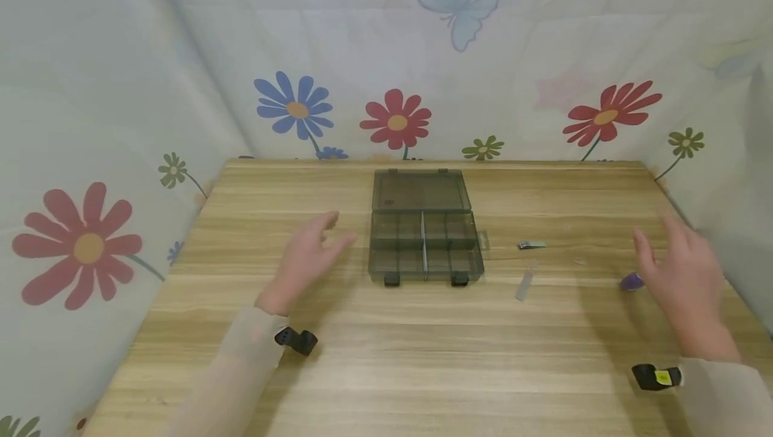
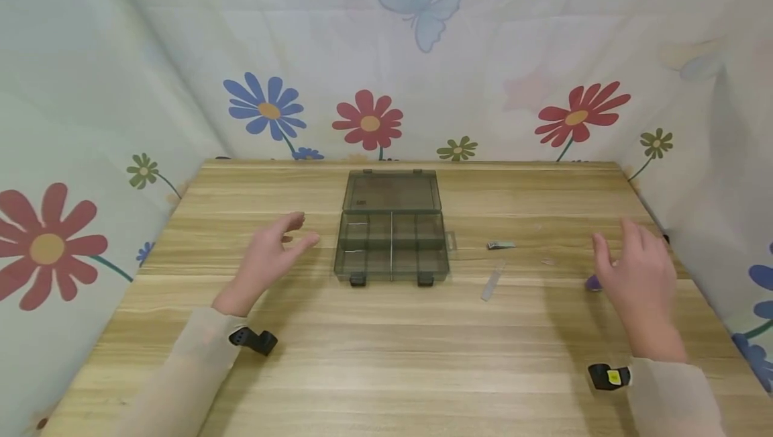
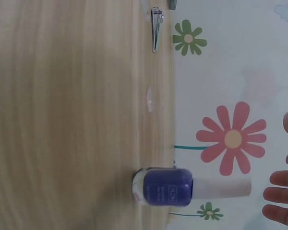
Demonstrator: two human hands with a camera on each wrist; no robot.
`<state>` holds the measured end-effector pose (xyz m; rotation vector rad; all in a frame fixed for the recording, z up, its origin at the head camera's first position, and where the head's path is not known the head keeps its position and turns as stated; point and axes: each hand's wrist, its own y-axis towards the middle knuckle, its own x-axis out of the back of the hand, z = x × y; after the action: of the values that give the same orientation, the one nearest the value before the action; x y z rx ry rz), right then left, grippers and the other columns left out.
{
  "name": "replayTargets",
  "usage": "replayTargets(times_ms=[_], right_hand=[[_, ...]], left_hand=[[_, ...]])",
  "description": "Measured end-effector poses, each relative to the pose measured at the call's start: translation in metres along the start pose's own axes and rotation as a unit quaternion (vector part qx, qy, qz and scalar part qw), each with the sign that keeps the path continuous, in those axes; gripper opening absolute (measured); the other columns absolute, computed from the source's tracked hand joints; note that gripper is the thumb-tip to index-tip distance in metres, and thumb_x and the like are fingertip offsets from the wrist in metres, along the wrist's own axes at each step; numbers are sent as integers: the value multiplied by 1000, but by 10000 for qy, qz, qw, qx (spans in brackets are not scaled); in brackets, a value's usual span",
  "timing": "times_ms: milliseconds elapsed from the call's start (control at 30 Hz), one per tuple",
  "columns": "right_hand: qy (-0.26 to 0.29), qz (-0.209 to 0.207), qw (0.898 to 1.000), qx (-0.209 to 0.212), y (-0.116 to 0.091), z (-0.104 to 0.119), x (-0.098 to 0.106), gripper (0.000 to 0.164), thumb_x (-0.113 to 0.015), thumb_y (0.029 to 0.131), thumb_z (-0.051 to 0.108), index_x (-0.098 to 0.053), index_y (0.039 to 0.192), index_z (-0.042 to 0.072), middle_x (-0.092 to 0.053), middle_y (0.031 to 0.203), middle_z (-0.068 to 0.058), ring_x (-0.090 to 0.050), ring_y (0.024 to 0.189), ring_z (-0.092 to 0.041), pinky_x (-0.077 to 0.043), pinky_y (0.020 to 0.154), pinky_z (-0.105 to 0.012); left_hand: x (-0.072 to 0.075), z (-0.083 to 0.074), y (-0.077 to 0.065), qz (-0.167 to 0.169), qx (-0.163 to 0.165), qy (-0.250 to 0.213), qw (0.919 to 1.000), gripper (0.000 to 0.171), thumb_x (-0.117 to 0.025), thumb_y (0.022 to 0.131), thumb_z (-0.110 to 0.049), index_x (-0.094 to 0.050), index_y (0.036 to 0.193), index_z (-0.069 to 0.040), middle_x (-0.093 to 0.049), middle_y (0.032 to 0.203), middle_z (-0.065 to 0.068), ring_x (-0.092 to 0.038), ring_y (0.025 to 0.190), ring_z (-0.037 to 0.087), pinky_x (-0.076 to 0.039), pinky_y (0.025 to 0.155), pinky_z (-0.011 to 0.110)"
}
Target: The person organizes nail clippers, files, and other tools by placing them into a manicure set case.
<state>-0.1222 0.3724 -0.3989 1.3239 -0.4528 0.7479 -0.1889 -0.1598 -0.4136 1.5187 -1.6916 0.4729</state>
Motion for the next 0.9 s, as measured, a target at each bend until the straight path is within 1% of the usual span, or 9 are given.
replayTargets(times_ms=[100, 133, 233, 333, 433, 533, 667, 767, 900], right_hand=[[86, 287, 9986, -438, -8, -3, 3, 54, -69, 82, 19, -50, 121, -12, -52, 109, -37, -47, 95, -54, -39, 75, -65], [85, 478, 9967, -650, -10, -3, 4, 56, -68, 83, 22, -49, 122, -12, -50, 109, -38, -46, 96, -54, -38, 76, -65], [21, 1118, 9861, -1232, -16, -4, 9, 62, -64, 86, 31, -45, 127, -11, -46, 112, -39, -43, 99, -54, -37, 72, -67], [23, 1512, 9765, -1533, -19, -7, 13, 66, -61, 87, 37, -42, 128, -12, -43, 115, -39, -41, 101, -55, -36, 71, -67], [114, 1769, 9692, -1711, -21, -10, 14, 67, -59, 88, 39, -40, 128, -13, -42, 117, -38, -40, 103, -54, -35, 74, -66], [400, 2070, 9588, -1903, -24, -13, 12, 69, -57, 90, 39, -37, 130, -14, -40, 118, -37, -41, 103, -52, -37, 74, -63], [750, 2331, 9475, -2056, -29, -16, 8, 65, -58, 90, 38, -41, 127, -12, -42, 117, -35, -46, 99, -49, -40, 70, -58], [863, 2431, 9426, -2121, -33, -18, 5, 56, -60, 89, 37, -47, 115, -11, -45, 115, -35, -49, 95, -49, -42, 68, -56], [861, 2535, 9395, -2139, -39, -21, 1, 45, -63, 88, 35, -52, 98, -8, -48, 111, -35, -53, 92, -48, -45, 66, -52]], left_hand=[[-7, 1, -2, 6, -55, -346, 9994, 63, -64, 87, -40, -47, 133, -1, -52, 129, 16, -54, 110, 32, -47, 89, 44], [-9, 2, -3, 9, -67, -441, 9990, 63, -65, 86, -40, -47, 132, -2, -52, 129, 16, -53, 111, 31, -48, 88, 44], [-15, 5, -4, 27, -144, -747, 9971, 62, -68, 85, -38, -48, 132, -3, -50, 130, 16, -53, 111, 31, -49, 86, 44], [-20, 6, -3, 48, -169, -1076, 9940, 63, -69, 84, -36, -47, 132, -3, -49, 131, 15, -53, 111, 33, -50, 85, 44], [-25, 7, -1, 59, -118, -1362, 9906, 63, -69, 83, -36, -46, 133, -5, -47, 132, 14, -52, 111, 35, -50, 85, 44], [-29, 8, 1, 138, -9, -1760, 9843, 62, -70, 83, -33, -45, 133, -5, -45, 133, 15, -50, 113, 37, -48, 88, 45], [-33, 12, -1, 306, 150, -2099, 9771, 61, -71, 83, -28, -45, 133, -3, -45, 134, 15, -50, 113, 37, -48, 89, 45], [-36, 15, -2, 448, 311, -2117, 9758, 63, -72, 82, -33, -46, 133, -6, -47, 133, 12, -52, 113, 32, -48, 88, 44], [-41, 17, -5, 725, 618, -2290, 9688, 67, -72, 80, -39, -44, 135, -11, -49, 131, 10, -52, 114, 26, -47, 89, 44]])
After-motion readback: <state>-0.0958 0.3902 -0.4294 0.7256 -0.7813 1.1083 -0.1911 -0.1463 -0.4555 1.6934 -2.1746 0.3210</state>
